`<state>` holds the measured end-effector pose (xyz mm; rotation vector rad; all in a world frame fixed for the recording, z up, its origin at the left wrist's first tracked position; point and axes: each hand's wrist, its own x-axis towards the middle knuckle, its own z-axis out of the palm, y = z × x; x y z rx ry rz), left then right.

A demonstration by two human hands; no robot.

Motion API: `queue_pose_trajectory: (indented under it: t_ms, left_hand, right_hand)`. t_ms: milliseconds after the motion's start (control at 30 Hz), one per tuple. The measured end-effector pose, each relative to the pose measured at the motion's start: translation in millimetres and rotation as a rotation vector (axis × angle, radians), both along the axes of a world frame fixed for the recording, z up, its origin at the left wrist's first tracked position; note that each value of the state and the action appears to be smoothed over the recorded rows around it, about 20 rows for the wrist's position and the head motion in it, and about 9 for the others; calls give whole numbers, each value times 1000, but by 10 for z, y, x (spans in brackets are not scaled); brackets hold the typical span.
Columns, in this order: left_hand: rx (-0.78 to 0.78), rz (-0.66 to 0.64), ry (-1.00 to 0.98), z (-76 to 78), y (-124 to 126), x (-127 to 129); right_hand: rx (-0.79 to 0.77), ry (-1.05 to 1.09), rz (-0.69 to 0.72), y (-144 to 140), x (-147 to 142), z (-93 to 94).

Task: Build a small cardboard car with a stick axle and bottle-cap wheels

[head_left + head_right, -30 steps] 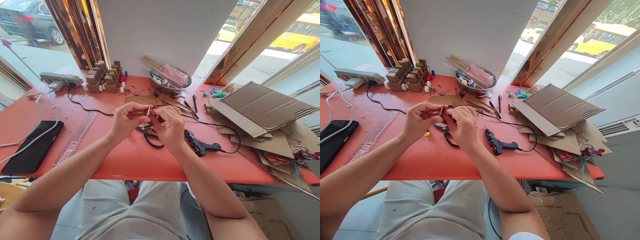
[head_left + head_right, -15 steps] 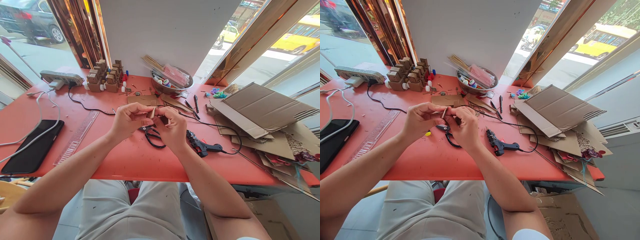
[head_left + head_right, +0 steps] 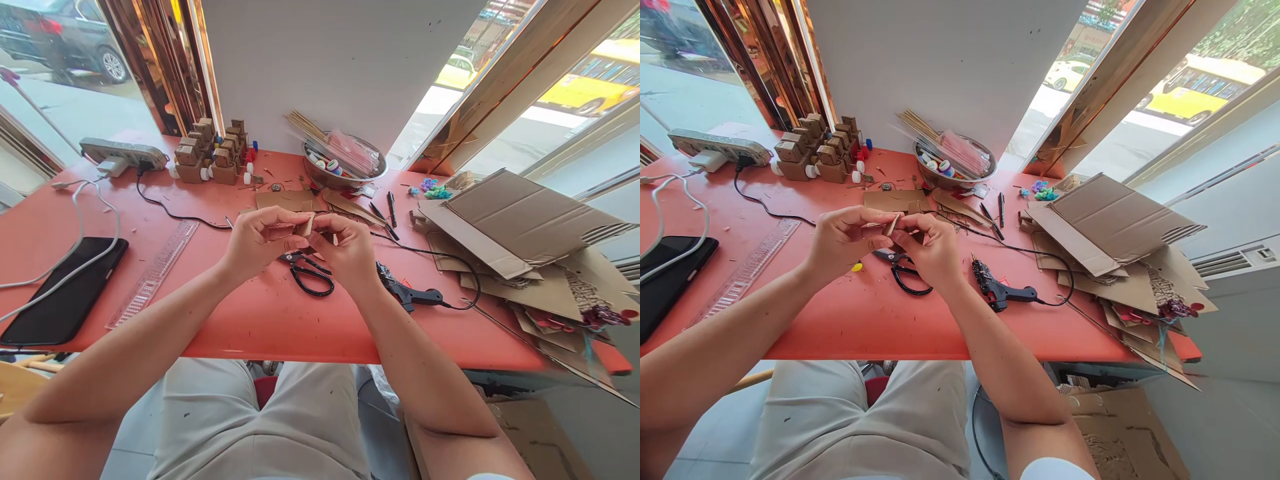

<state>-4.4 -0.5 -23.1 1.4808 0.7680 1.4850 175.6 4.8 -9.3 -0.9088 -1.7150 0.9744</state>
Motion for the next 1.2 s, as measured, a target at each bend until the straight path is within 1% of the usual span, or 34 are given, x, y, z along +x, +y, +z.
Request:
queue_pose_trajectory:
  t_ms: [167, 233, 267, 333, 433, 467, 500, 567, 700, 800, 933, 1067, 1133, 1167, 1200]
  left_hand:
    - [-36, 8, -23, 5, -24, 21]
    - [-47, -1, -24, 2, -27, 18]
    - [-54, -10, -24, -1, -27, 16]
    - [-59, -18, -31, -6, -19, 9]
    - [-50, 1, -49, -2, -3, 1]
    - [-49, 7, -52, 3, 0, 1]
    - [-52, 6, -51, 9, 2, 1]
    - [-66, -14, -41, 22, 1, 6]
    - [-91, -61, -26, 37, -8, 19]
    - [-93, -52, -27, 38, -6, 17]
    - [-72, -3, -20, 30, 10, 3]
    - [-60, 19, -33, 9, 29, 1]
    - [-58, 24, -38, 0, 34, 3]
    - [-58, 21, -37, -2, 35, 3]
    - [-61, 13, -34, -2, 34, 3]
  right_hand:
    - [-179, -19, 197, 14, 80, 151]
    - [-225, -26, 240, 17, 102, 181]
    - [-235, -28, 238, 18, 105, 181]
    - [-213, -37, 172, 17, 98, 156]
    - [-90, -53, -18, 4, 71, 102]
    - [-53, -54, -59, -3, 63, 89]
    - [-30, -46, -79, -9, 57, 82]
    - [-25, -9, -71, -19, 48, 80]
    - [-85, 58, -37, -21, 37, 99]
    - [-74, 43, -105, -3, 51, 111]
    - [75, -79, -247, 52, 131, 100]
    - [306, -234, -379, 104, 201, 62]
    - [360, -262, -373, 108, 198, 54]
    - [341, -267, -326, 103, 187, 57]
    - [288, -268, -250, 96, 171, 65]
